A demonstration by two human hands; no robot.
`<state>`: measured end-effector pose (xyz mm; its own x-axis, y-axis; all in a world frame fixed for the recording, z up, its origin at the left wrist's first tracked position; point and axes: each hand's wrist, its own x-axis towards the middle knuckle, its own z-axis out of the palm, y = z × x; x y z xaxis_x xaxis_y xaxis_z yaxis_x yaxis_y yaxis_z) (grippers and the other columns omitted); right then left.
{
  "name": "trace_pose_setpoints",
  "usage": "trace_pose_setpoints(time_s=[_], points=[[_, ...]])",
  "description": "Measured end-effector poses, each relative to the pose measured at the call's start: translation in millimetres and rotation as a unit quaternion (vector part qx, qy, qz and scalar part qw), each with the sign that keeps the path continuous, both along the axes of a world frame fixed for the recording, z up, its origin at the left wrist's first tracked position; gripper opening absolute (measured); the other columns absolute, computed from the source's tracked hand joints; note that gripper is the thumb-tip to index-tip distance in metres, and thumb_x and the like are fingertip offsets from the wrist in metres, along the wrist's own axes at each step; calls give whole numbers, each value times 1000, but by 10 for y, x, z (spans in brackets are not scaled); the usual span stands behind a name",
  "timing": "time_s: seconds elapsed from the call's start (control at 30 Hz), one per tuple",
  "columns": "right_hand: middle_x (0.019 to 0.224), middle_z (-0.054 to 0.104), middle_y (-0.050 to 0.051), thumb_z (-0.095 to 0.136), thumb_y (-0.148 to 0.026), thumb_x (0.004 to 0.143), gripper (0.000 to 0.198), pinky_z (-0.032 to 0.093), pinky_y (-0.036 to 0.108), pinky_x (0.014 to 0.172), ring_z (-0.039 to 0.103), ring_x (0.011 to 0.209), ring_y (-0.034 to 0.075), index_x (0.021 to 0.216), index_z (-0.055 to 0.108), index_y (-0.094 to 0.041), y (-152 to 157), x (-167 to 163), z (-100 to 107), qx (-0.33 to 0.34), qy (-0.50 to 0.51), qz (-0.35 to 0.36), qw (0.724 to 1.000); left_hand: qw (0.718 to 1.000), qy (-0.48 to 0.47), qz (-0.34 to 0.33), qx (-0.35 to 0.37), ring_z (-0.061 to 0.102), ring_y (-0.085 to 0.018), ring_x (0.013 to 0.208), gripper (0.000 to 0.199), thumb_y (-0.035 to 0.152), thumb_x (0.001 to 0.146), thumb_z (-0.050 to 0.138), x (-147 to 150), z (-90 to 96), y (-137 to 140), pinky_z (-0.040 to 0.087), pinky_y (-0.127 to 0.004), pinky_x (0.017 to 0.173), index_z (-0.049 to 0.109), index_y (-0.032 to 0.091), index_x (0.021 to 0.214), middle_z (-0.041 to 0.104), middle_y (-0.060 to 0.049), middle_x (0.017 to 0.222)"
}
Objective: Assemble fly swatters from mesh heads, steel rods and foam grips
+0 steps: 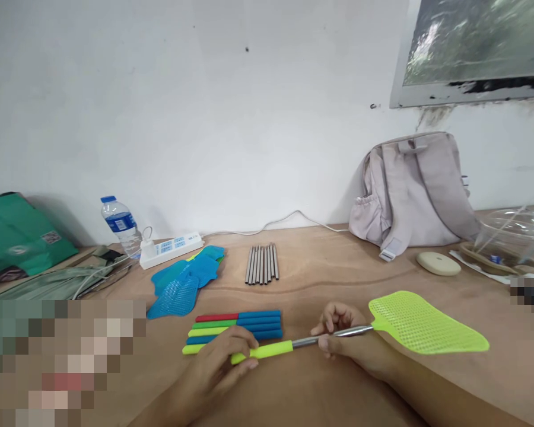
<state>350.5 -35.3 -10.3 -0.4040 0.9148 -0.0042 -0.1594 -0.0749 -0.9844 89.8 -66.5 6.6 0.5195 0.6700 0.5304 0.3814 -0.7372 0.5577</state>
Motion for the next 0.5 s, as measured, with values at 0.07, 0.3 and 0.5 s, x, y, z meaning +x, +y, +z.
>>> trace_pose_setpoints(time_s=[0.07,0.3,0.5], points=[[74,63,2,76,-26,52,42,38,21,47,51,54,9,62,36,-19,-22,-3,-13,2,-10,5,1000,1000,12,-3,-13,57,-14,81,7,19,80,50,7,-4,-5,46,-23,70,53,20,86,61,-6,87],[88,62,5,64,-46,64,31,40,30,71,55,76,16,73,50,-20,-119,-50,89,25,94,71,993,993,89,60,-49,56,-16,88,18,23,83,45,-11,23,-13,44,-26,77,53,24,99,62,-4,93],[80,58,7,30,-60,79,47,41,33,60,55,64,17,72,51,-19,-56,-122,120,-48,153,83,984,987,145,67,-12,55,-17,84,18,26,85,40,-13,63,-31,43,-31,80,54,21,95,63,-4,87]])
